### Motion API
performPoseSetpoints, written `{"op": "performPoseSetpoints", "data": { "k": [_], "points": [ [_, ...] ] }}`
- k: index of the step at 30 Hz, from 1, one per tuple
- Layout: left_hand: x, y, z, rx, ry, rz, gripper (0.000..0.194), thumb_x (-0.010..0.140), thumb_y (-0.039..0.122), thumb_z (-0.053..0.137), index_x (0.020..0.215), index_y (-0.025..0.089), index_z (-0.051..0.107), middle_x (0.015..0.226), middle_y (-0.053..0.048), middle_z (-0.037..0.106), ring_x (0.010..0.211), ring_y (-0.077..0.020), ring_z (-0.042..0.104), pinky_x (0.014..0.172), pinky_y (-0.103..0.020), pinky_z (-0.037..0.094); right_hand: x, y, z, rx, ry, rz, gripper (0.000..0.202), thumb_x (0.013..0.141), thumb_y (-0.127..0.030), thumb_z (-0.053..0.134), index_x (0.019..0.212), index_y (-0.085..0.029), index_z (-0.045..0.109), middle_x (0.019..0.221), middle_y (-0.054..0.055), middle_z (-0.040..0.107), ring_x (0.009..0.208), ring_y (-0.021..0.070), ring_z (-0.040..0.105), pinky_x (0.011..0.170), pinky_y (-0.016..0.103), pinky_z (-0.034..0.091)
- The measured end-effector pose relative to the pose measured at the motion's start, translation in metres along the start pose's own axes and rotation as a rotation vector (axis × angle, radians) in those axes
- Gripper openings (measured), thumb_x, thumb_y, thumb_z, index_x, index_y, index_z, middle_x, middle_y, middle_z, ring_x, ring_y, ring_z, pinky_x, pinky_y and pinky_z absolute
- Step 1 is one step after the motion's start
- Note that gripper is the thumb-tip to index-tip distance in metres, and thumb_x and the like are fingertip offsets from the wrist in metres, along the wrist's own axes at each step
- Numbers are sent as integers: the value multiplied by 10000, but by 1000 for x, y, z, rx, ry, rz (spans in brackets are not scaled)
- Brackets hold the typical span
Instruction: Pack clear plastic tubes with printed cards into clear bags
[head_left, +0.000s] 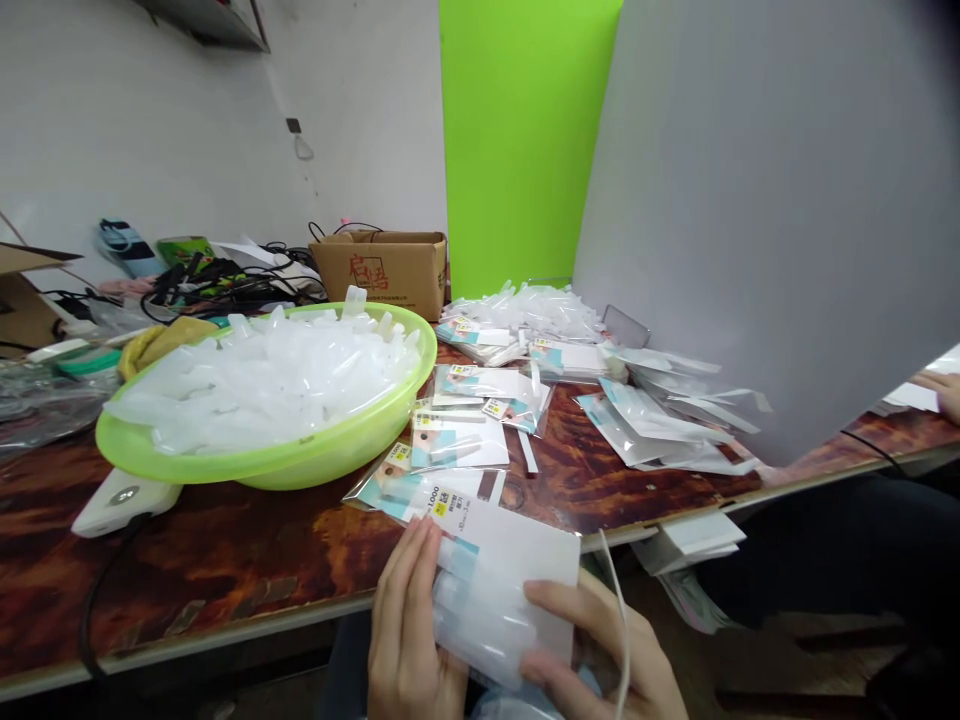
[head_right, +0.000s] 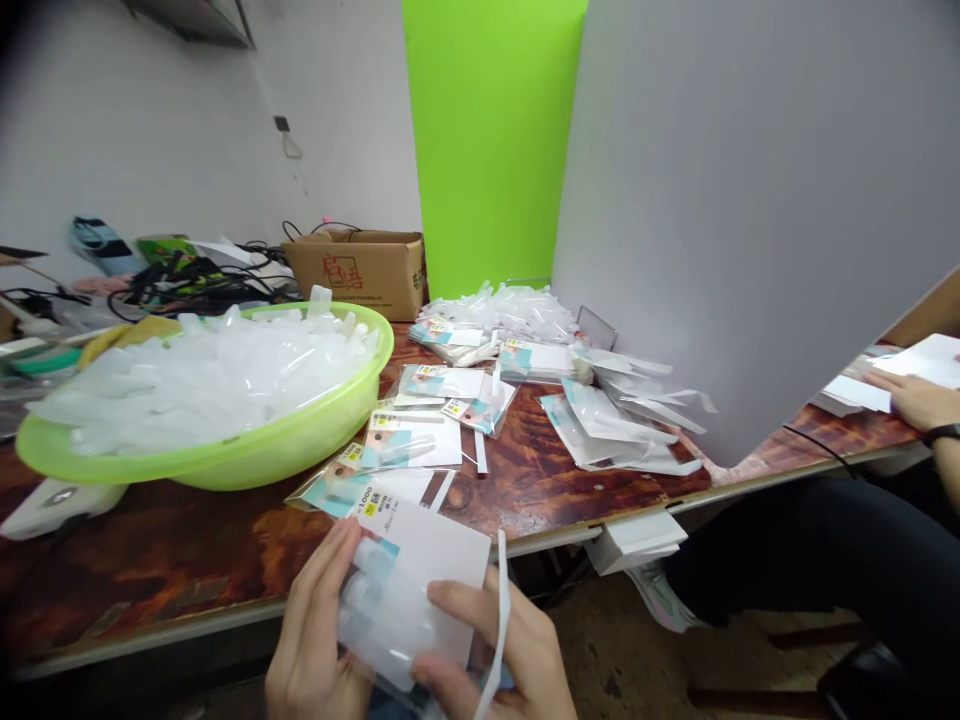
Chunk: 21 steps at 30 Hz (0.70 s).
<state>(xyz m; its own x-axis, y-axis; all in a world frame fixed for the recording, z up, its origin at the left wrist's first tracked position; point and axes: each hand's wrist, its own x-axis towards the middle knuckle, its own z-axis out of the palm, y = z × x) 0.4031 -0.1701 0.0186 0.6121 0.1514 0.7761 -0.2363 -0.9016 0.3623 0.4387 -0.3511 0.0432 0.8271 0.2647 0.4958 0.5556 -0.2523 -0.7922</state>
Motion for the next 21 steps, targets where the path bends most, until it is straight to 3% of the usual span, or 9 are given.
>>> {"op": "performPoseSetpoints", "data": {
  "k": [3, 5, 8, 10, 11, 14, 18, 19, 21],
  "points": [
    [3, 1, 0, -43, -102, -10, 640, 727, -14, 389, 1351, 124, 362, 1352, -107, 449, 1287, -163, 388, 1081, -273, 312, 12, -4, -5, 115, 164, -14, 331, 739, -322, 712, 1059, -307, 630, 990, 37, 632, 780, 169, 640, 644, 228, 548],
    [9, 5, 1, -82, -173, 20, 640, 674, -24, 374, 1291, 138, 425, 1289, -89, 527, 1234, -129, 456, 1044, -230, 353, 23, -7, -13, 200, 251, -2, 479, 767, -310, 685, 1210, -349, 507, 1141, 34, 564, 882, 159, 615, 717, 235, 543],
    [21, 16, 3, -153, -239, 145, 583, 662, 10, 385, 1221, 146, 476, 1183, -76, 627, 1134, -117, 557, 968, -205, 429, 43, -13, -38, 214, 5, -52, 367, 784, -271, 670, 1131, -352, 584, 1147, 15, 605, 1088, 193, 559, 916, 290, 482],
    [28, 21, 4, -168, -250, 207, 482, 741, 89, 438, 1219, 145, 471, 1191, -98, 626, 1132, -144, 565, 936, -232, 467, 59, -18, -61, 221, -178, -17, 124, 824, -250, 620, 909, -315, 680, 912, 2, 681, 985, 183, 614, 861, 267, 504],
    [31, 21, 4, -149, -245, 215, 442, 787, 153, 473, 1229, 145, 461, 1213, -113, 610, 1153, -159, 552, 934, -253, 476, 69, -20, -73, 219, -193, 33, 95, 832, -252, 609, 831, -296, 693, 820, -1, 681, 877, 166, 641, 777, 237, 525],
    [37, 10, 6, -2, -208, 157, 442, 840, 282, 546, 1254, 170, 441, 1248, -118, 575, 1225, -191, 481, 955, -325, 473, 105, -23, -105, 198, 22, 191, 90, 775, -325, 671, 760, -243, 705, 737, 10, 673, 631, 129, 628, 537, 186, 501],
    [54, -15, 12, 245, -293, 142, 427, 873, 384, 495, 1247, 177, 484, 1279, -120, 566, 1228, -265, 472, 941, -459, 471, 161, -5, -121, 92, 443, -34, 214, 697, -382, 722, 819, -219, 657, 717, -2, 651, 613, 132, 594, 569, 240, 488],
    [62, -19, 14, 319, -369, 145, 464, 877, 432, 467, 1256, 165, 493, 1317, -133, 539, 1230, -292, 469, 937, -491, 464, 171, 4, -121, 14, 472, -89, 216, 726, -387, 694, 845, -214, 642, 741, 4, 654, 635, 138, 596, 593, 257, 487],
    [79, -26, 19, 439, -526, 143, 530, 876, 488, 426, 1283, 155, 493, 1370, -145, 490, 1242, -331, 455, 938, -530, 445, 184, 22, -117, -139, 395, -113, 204, 765, -382, 641, 868, -206, 642, 793, 29, 680, 691, 166, 618, 635, 294, 488]
  ]
}}
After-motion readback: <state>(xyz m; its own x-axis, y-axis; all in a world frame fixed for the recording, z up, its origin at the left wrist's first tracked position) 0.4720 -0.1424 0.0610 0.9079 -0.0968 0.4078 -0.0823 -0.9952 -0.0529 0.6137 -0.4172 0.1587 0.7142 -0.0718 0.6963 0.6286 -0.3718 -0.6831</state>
